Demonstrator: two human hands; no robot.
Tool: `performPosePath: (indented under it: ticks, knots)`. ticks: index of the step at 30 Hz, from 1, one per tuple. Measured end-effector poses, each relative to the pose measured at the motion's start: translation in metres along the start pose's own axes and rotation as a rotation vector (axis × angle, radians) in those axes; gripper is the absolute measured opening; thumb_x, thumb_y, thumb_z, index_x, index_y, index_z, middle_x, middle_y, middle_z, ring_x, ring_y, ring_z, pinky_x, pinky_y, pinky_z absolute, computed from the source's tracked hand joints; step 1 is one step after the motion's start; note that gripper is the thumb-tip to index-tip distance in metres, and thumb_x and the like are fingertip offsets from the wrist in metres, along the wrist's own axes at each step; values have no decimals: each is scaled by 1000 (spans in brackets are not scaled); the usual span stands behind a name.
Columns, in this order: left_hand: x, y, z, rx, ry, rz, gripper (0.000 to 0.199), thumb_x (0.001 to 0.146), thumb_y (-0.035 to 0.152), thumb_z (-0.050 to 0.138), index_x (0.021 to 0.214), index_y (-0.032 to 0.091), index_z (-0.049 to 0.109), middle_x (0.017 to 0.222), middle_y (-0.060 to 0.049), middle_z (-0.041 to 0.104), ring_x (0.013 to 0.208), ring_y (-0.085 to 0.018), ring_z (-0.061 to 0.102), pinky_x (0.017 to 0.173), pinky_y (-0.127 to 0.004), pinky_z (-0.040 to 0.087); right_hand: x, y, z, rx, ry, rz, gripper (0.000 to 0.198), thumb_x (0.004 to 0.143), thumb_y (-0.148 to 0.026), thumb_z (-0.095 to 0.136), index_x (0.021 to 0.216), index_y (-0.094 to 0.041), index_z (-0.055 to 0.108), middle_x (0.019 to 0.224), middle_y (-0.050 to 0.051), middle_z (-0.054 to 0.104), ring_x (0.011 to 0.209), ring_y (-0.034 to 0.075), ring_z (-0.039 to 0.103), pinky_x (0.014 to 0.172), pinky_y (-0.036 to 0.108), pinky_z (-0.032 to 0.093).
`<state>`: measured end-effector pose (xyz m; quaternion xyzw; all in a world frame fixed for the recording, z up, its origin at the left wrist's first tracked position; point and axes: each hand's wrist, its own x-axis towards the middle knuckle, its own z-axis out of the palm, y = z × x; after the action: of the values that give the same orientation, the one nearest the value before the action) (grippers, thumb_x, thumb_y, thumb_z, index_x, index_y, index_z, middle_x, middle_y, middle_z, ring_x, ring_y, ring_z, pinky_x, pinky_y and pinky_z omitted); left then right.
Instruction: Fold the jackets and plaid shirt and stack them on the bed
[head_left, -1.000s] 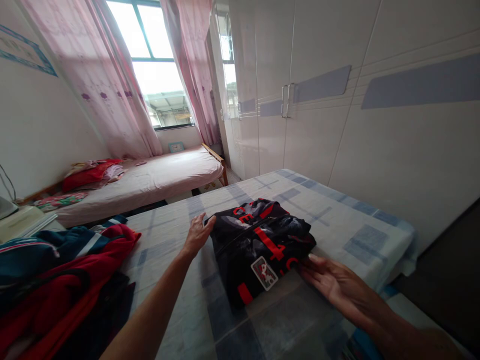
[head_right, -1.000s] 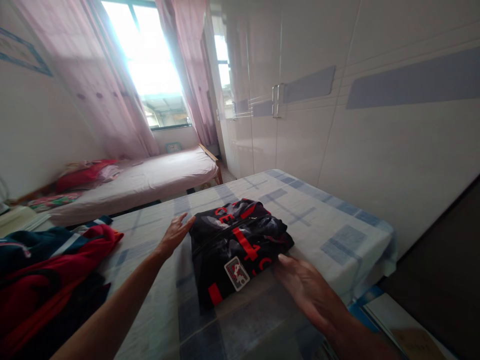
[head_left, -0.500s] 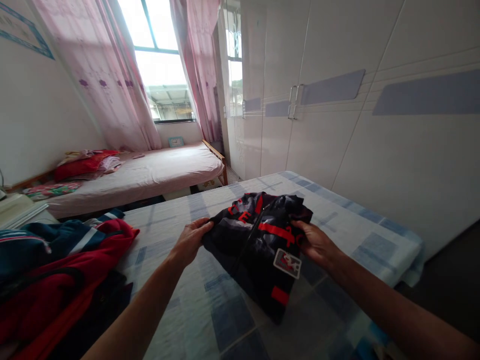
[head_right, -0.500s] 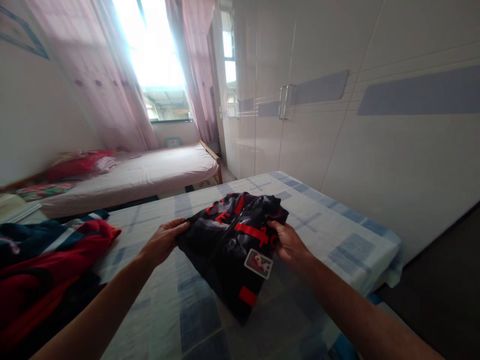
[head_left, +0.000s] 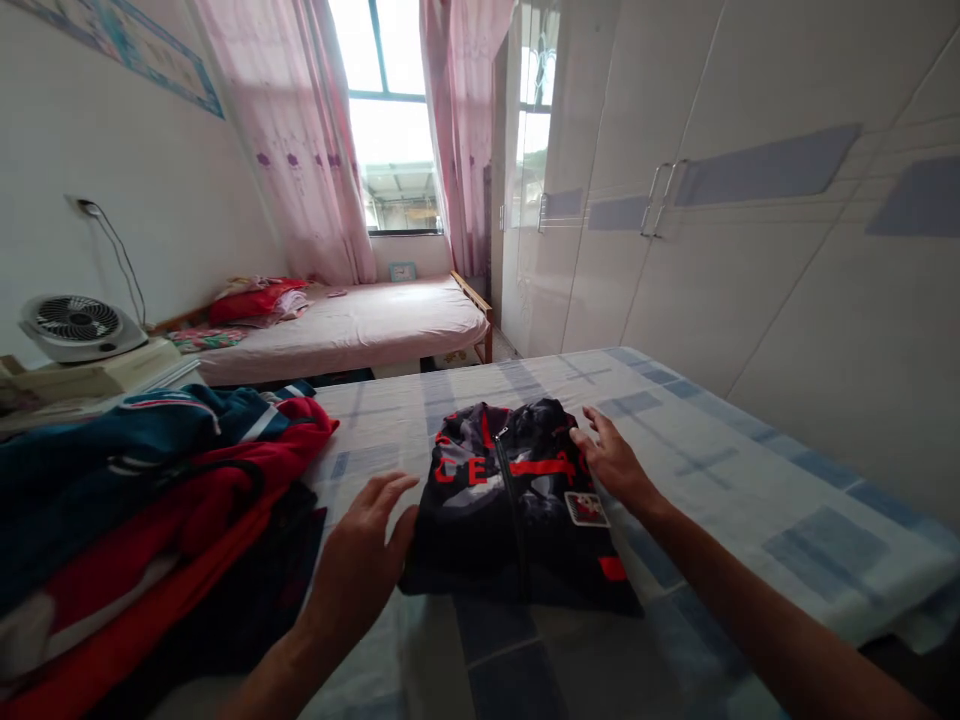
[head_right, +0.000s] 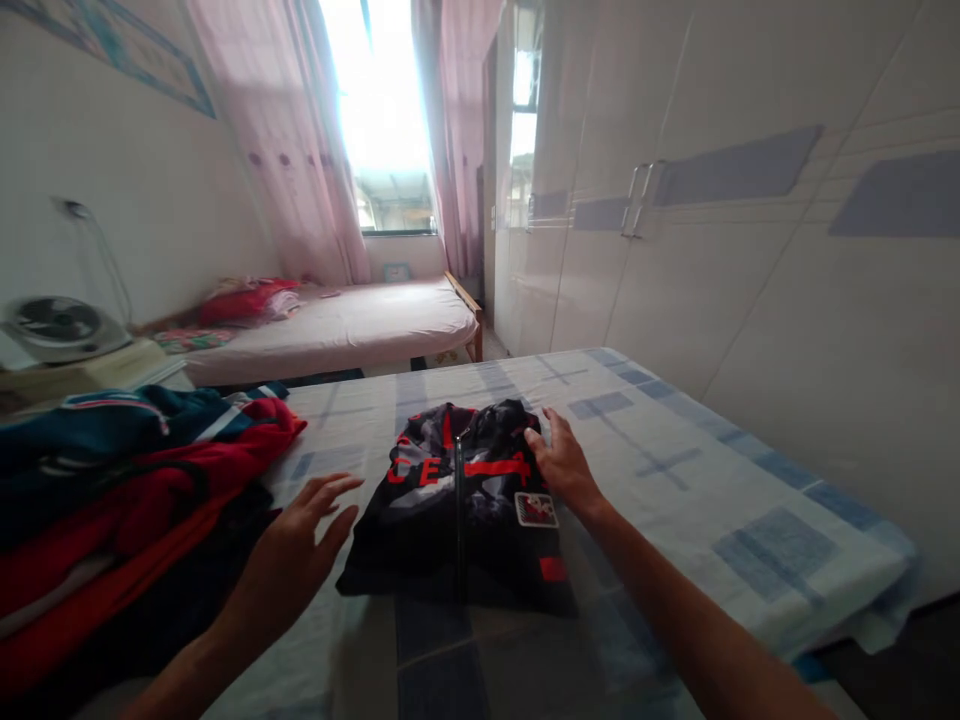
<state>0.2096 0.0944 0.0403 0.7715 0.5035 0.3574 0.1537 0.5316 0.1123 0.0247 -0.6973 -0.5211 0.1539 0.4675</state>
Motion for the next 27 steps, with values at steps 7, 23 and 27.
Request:
performPosePath:
  ticks: [7, 23, 27]
  knots:
    - [-4, -3, 52, 210, -384, 264, 66, 88, 51, 45, 144, 20, 31, 152, -10, 26, 140, -29, 21, 112, -50, 24, -40, -8, 22, -405, -335, -386, 53, 93, -47, 33, 140, -23, 41, 149, 6, 34, 141, 23, 19, 113, 48, 18]
    - [38, -21, 76, 233, -334, 111, 73, 90, 57, 33, 142, 7, 31, 151, -17, 25, 140, -27, 21, 114, -45, 24, 38, 19, 40, -596, -340, -429, 42, 94, -30, 31, 124, -23, 58, 137, 5, 51, 129, 23, 42, 104, 46, 33]
    - [30, -32, 84, 226, -303, 86, 73, 89, 58, 35, 140, 5, 37, 149, -18, 29, 139, -28, 25, 114, -45, 23, 57, 20, 40, -591, -314, -326, 40, 92, -31, 33, 116, -21, 64, 128, 7, 59, 123, 22, 48, 102, 41, 36]
